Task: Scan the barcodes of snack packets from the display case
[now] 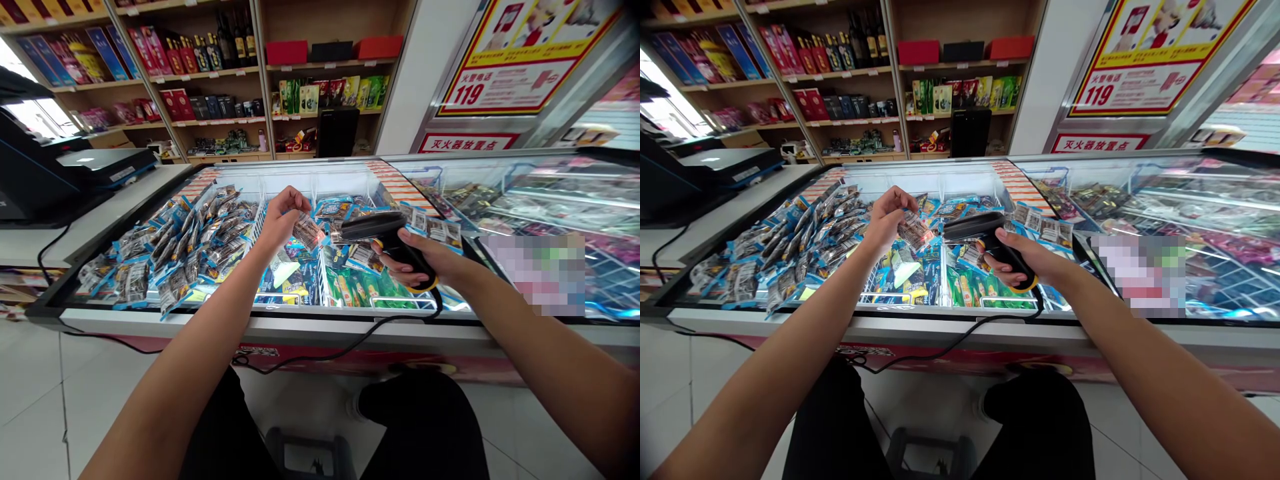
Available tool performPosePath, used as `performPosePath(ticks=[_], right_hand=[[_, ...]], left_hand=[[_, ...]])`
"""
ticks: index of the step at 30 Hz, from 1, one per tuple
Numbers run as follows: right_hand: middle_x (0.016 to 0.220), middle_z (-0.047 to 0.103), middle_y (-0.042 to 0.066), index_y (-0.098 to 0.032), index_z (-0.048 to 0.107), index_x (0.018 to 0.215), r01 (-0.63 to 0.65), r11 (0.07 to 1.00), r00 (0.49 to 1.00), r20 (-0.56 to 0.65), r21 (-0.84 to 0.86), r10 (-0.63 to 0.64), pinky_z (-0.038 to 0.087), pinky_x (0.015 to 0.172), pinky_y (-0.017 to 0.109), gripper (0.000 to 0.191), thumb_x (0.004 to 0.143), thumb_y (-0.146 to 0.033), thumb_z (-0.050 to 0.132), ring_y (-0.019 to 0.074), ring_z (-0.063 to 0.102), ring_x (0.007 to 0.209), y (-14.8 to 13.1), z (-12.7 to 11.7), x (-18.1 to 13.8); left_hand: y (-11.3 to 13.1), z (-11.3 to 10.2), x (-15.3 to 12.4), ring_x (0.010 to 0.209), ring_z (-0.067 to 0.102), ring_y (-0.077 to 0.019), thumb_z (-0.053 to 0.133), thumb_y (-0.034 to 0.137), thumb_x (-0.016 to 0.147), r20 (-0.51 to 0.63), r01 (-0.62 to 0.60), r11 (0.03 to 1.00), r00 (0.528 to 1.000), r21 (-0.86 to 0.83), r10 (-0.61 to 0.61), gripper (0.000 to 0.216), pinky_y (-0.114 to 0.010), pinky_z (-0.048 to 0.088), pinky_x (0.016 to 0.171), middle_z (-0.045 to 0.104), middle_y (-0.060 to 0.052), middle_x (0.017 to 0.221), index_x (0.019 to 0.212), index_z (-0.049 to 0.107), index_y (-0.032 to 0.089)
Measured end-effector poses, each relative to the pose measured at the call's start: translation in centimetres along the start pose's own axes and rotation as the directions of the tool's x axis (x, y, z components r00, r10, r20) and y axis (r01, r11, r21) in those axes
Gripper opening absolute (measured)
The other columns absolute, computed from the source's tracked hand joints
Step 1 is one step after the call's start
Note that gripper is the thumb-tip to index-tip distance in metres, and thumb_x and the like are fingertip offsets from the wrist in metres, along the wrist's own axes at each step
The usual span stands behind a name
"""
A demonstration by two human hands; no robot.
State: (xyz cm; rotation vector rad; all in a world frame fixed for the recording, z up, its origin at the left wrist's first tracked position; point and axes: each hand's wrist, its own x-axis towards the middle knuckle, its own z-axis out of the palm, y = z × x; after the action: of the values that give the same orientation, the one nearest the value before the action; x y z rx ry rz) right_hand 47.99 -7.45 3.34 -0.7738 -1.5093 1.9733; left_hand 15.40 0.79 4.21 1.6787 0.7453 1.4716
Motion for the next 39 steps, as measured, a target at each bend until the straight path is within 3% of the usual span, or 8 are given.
performPosePath(ticks=[13, 18, 21, 23, 26, 30, 36, 39], right_hand=[[0.066, 0.050, -0.008, -0.019, 0.061, 0.116, 0.007, 1.000, 1.000, -0.005, -0.015, -0.007, 0.017, 0.039, 0.024, 0.061, 0.102, -0.078, 0.072, 0.0060, 0.028, 0.039, 0.0, 0.0, 0.0], [0.058, 0.043, -0.008, -0.023, 0.052, 0.089, 0.039, 0.997, 0.999, -0.029, -0.063, -0.041, 0.022, 0.040, 0.027, 0.064, 0.103, -0.085, 0.061, 0.0072, 0.027, 0.039, -0.3, -0.5, 0.2], [0.059, 0.042, -0.008, -0.024, 0.051, 0.091, 0.078, 0.996, 0.982, -0.168, -0.046, -0.085, 0.030, 0.044, 0.027, 0.061, 0.104, -0.083, 0.062, 0.0074, 0.027, 0.041, -1.0, -0.5, 0.3], [0.064, 0.046, -0.007, -0.024, 0.056, 0.102, 0.108, 0.994, 0.948, -0.301, -0.003, -0.104, 0.032, 0.047, 0.026, 0.053, 0.105, -0.075, 0.068, 0.0069, 0.026, 0.044, -1.5, -0.2, 0.2], [0.067, 0.047, -0.007, -0.024, 0.058, 0.109, 0.107, 0.994, 0.917, -0.390, 0.038, -0.084, 0.033, 0.048, 0.027, 0.047, 0.106, -0.069, 0.070, 0.0079, 0.026, 0.046, -1.8, 0.1, 0.2], [0.068, 0.047, -0.006, -0.024, 0.056, 0.109, 0.098, 0.995, 0.917, -0.390, 0.026, -0.080, 0.034, 0.048, 0.027, 0.046, 0.106, -0.068, 0.070, 0.0084, 0.026, 0.047, -1.7, 0.2, 0.2], [0.067, 0.045, -0.007, -0.024, 0.056, 0.114, 0.078, 0.997, 0.932, -0.356, 0.006, -0.071, 0.034, 0.049, 0.026, 0.051, 0.105, -0.072, 0.069, 0.0073, 0.026, 0.046, -1.7, 0.4, 0.3], [0.067, 0.047, -0.007, -0.022, 0.058, 0.113, 0.082, 0.997, 0.928, -0.364, -0.001, -0.077, 0.033, 0.049, 0.027, 0.054, 0.101, -0.072, 0.074, 0.0075, 0.028, 0.047, -1.7, 0.3, 0.3]], left_hand=[[-1.1, -0.3, 0.2, 0.089, 0.067, -0.0206, 0.057, 0.008, 0.064, 0.020, -0.079, 0.997, 0.997, -0.024, 0.080, 0.025, -0.040, 0.053, 0.089, 0.070, -0.003, 0.088, 0.082, 0.050, 0.025], [-1.8, -0.4, 0.4, 0.088, 0.061, -0.0211, 0.057, 0.010, 0.078, -0.068, -0.046, 0.990, 0.996, 0.131, 0.056, 0.018, -0.039, 0.049, 0.088, 0.067, -0.004, 0.091, 0.087, 0.055, 0.025], [-2.2, -0.5, 0.2, 0.093, 0.059, -0.0240, 0.058, 0.013, 0.085, -0.108, -0.037, 0.961, 0.992, 0.273, 0.069, 0.014, -0.041, 0.049, 0.093, 0.062, -0.006, 0.098, 0.092, 0.058, 0.025], [-2.4, -0.6, -0.1, 0.104, 0.058, -0.0282, 0.063, 0.015, 0.085, -0.080, -0.028, 0.911, 0.995, 0.412, 0.066, 0.015, -0.045, 0.050, 0.101, 0.060, -0.009, 0.106, 0.096, 0.058, 0.025], [-2.9, -0.7, -0.7, 0.118, 0.055, -0.0350, 0.071, 0.018, 0.084, 0.035, -0.008, 0.793, 0.999, 0.609, -0.017, 0.019, -0.054, 0.047, 0.114, 0.058, -0.013, 0.117, 0.097, 0.058, 0.025], [-3.2, -0.6, -1.5, 0.131, 0.053, -0.0405, 0.077, 0.026, 0.088, 0.185, -0.017, 0.722, 0.971, 0.691, -0.154, 0.022, -0.063, 0.044, 0.123, 0.059, -0.016, 0.129, 0.104, 0.062, 0.024], [-1.8, 0.2, -2.1, 0.151, 0.054, -0.0449, 0.067, 0.053, 0.103, 0.343, -0.046, 0.750, 0.906, 0.659, -0.246, 0.038, -0.068, 0.034, 0.133, 0.064, -0.020, 0.152, 0.127, 0.071, 0.024], [-0.8, -0.4, -2.0, 0.160, 0.048, -0.0457, 0.061, 0.054, 0.107, 0.305, -0.067, 0.713, 0.929, 0.698, -0.211, 0.039, -0.072, 0.024, 0.137, 0.062, -0.018, 0.164, 0.132, 0.073, 0.026]])
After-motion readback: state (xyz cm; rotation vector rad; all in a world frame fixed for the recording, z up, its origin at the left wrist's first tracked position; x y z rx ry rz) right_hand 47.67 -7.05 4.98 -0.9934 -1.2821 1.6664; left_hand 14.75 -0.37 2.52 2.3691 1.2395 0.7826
